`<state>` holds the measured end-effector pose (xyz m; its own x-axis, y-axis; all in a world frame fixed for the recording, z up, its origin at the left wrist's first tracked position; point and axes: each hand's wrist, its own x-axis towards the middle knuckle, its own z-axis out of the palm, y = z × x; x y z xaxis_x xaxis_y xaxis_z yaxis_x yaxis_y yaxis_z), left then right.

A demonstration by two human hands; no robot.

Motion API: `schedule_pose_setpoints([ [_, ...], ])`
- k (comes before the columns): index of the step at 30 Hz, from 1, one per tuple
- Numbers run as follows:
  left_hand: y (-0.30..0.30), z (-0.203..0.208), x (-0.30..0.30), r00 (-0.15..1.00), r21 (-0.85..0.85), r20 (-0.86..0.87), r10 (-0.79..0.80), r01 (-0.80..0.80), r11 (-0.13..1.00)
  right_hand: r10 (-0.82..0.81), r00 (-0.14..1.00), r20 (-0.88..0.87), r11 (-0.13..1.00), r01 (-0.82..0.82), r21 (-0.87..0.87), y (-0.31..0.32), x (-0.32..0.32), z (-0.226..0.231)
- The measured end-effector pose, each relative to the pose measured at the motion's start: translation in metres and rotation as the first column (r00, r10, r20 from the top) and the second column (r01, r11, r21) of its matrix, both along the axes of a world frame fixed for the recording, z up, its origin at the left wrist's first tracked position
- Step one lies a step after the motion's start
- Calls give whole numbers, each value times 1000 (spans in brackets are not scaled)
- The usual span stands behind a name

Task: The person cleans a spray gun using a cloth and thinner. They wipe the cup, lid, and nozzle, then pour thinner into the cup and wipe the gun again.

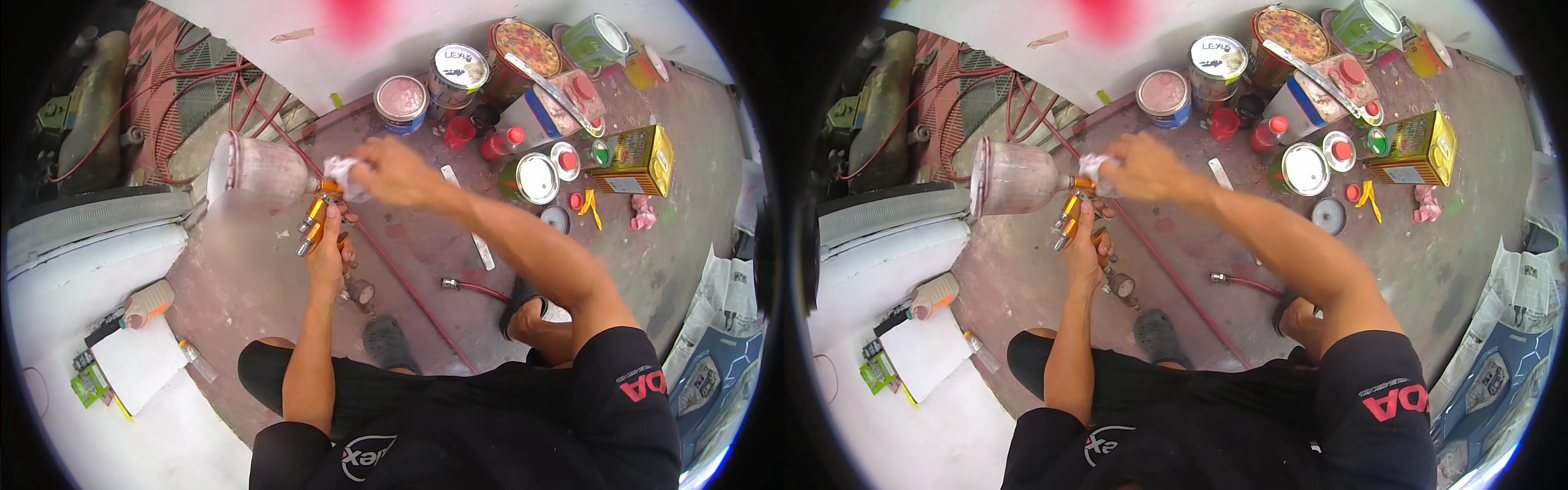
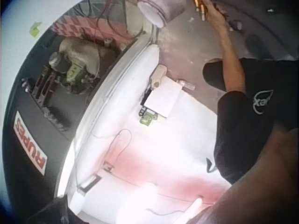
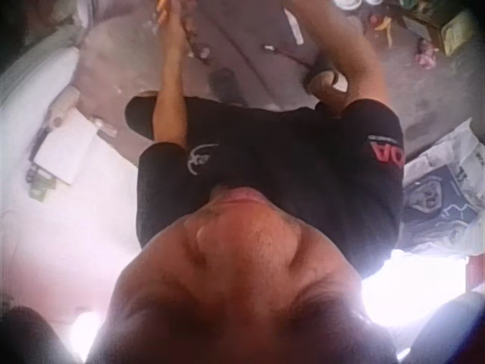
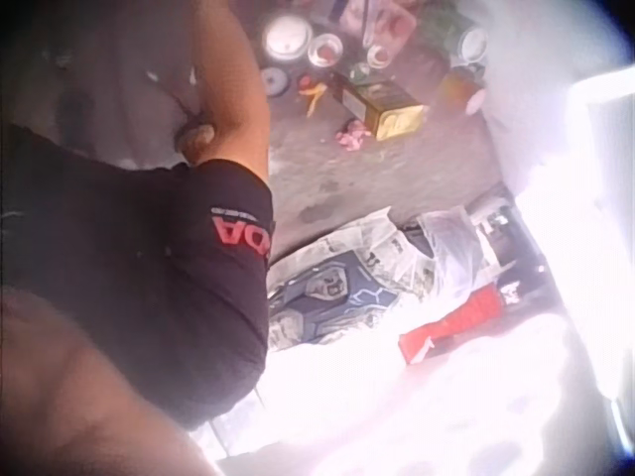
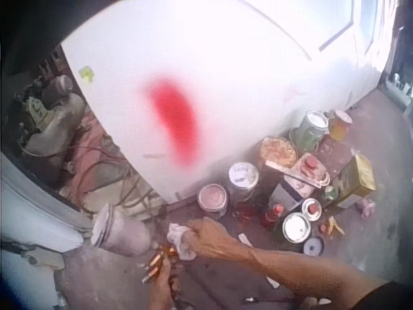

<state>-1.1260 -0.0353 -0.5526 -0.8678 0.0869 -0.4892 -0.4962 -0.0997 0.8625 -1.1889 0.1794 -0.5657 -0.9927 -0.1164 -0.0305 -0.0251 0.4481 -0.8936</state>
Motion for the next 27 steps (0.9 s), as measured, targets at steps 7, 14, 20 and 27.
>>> schedule_pose_setpoints([
  [7, 10, -12, 4, 987, -89, -41, -157, 153, 984, 33, 820, 572, 987, 63, -147, 5, -2, 14],
  [14, 10, -12, 9, 882, -136, -12, -471, 465, 875, 232, 960, 158, 963, -204, -178, 105, 30, -52],
  [20, -43, -66, 25, 649, -362, 357, -672, 759, 541, 565, 607, 559, 781, -612, -124, 86, 70, 47],
  [27, 17, -77, 65, 376, -75, -261, -889, 910, 407, 538, 569, 622, 691, -720, 61, 121, 149, 26],
])
